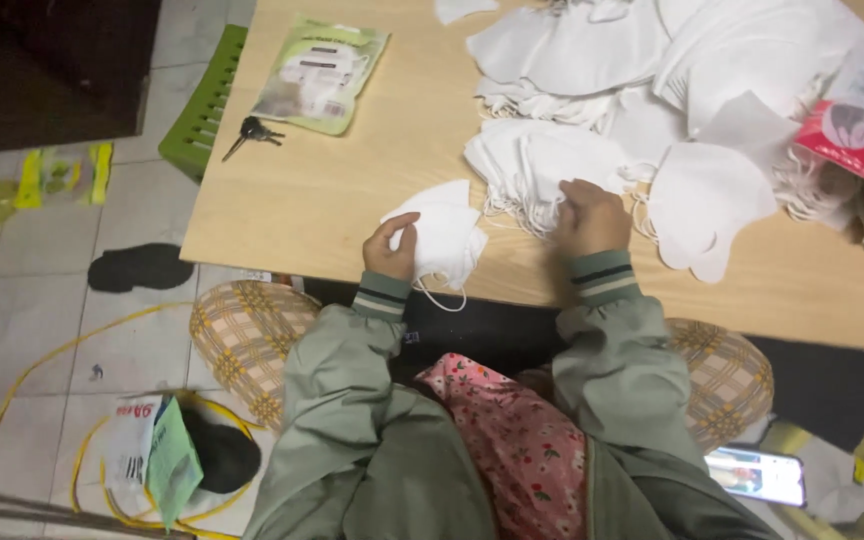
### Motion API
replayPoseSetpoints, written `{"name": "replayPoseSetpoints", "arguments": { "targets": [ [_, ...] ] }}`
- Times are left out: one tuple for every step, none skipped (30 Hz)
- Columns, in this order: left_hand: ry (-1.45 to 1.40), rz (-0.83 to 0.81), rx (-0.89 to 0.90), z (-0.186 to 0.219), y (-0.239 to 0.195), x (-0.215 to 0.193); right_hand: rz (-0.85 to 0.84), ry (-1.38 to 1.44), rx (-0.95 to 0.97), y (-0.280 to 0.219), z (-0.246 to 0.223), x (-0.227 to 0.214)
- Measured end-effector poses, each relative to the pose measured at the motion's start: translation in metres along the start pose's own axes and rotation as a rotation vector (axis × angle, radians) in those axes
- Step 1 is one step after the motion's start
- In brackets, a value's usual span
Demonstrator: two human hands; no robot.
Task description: The person sits on the floor and repeatedly picks up white face masks from a pile on a wooden table, aligns them, and places them into a neat stack. The person handles the masks one at a time throughout the clip.
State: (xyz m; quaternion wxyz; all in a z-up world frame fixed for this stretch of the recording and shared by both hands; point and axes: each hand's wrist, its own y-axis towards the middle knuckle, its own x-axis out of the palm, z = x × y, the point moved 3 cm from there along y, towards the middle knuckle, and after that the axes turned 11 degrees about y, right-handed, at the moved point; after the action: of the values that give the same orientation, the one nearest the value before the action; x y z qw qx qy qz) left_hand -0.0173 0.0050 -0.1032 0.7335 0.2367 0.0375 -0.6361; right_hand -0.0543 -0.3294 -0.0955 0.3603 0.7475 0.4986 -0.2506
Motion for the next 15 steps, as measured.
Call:
{"name": "replayPoseSetpoints", "arguments": {
  "targets": [
    [0.004,0.015,-0.006,-0.002,-0.002,0.002,-0.010,0.004,-0.013,0.001,-0.007,-0.008],
    [-0.006,0.027,-0.018,-0.003,-0.002,0.004,-0.040,0.028,-0.009,-0.001,-0.014,-0.017],
    [-0.016,0.039,-0.030,-0.004,-0.003,0.006,-0.070,0.053,-0.005,-0.003,-0.020,-0.026],
    [-0.012,0.037,-0.024,-0.003,-0.003,0.006,-0.064,0.058,-0.004,-0.003,-0.018,-0.025],
    [0.003,0.041,-0.030,-0.003,-0.003,0.005,-0.033,0.049,-0.022,-0.004,-0.016,-0.024],
    [0.017,0.040,-0.036,-0.003,-0.005,0.007,-0.001,0.037,-0.035,-0.007,-0.011,-0.024],
    [0.019,0.034,-0.030,-0.001,0.000,0.007,0.006,0.039,-0.030,-0.008,-0.015,-0.031],
    [0.022,0.028,-0.023,0.000,-0.001,0.006,0.072,0.086,-0.059,-0.011,-0.020,-0.038],
    [0.026,0.023,-0.016,0.000,-0.002,0.005,0.139,0.133,-0.088,-0.015,-0.024,-0.044],
    [0.029,0.016,-0.017,-0.003,-0.002,0.006,0.139,0.134,-0.080,-0.017,-0.029,-0.043],
    [0.028,0.015,-0.019,-0.006,-0.002,0.007,0.204,0.182,-0.116,-0.019,-0.035,-0.044],
    [0.027,0.020,-0.017,-0.009,0.000,0.008,0.272,0.232,-0.158,-0.018,-0.042,-0.045],
    [0.030,0.018,-0.015,-0.007,-0.002,0.008,0.274,0.235,-0.156,-0.020,-0.052,-0.038],
    [-0.011,-0.009,-0.061,-0.006,-0.002,0.008,0.411,0.248,-0.290,-0.023,-0.068,-0.034],
    [-0.053,-0.037,-0.107,-0.005,-0.001,0.007,0.549,0.259,-0.424,-0.027,-0.083,-0.030]
  ]
}}
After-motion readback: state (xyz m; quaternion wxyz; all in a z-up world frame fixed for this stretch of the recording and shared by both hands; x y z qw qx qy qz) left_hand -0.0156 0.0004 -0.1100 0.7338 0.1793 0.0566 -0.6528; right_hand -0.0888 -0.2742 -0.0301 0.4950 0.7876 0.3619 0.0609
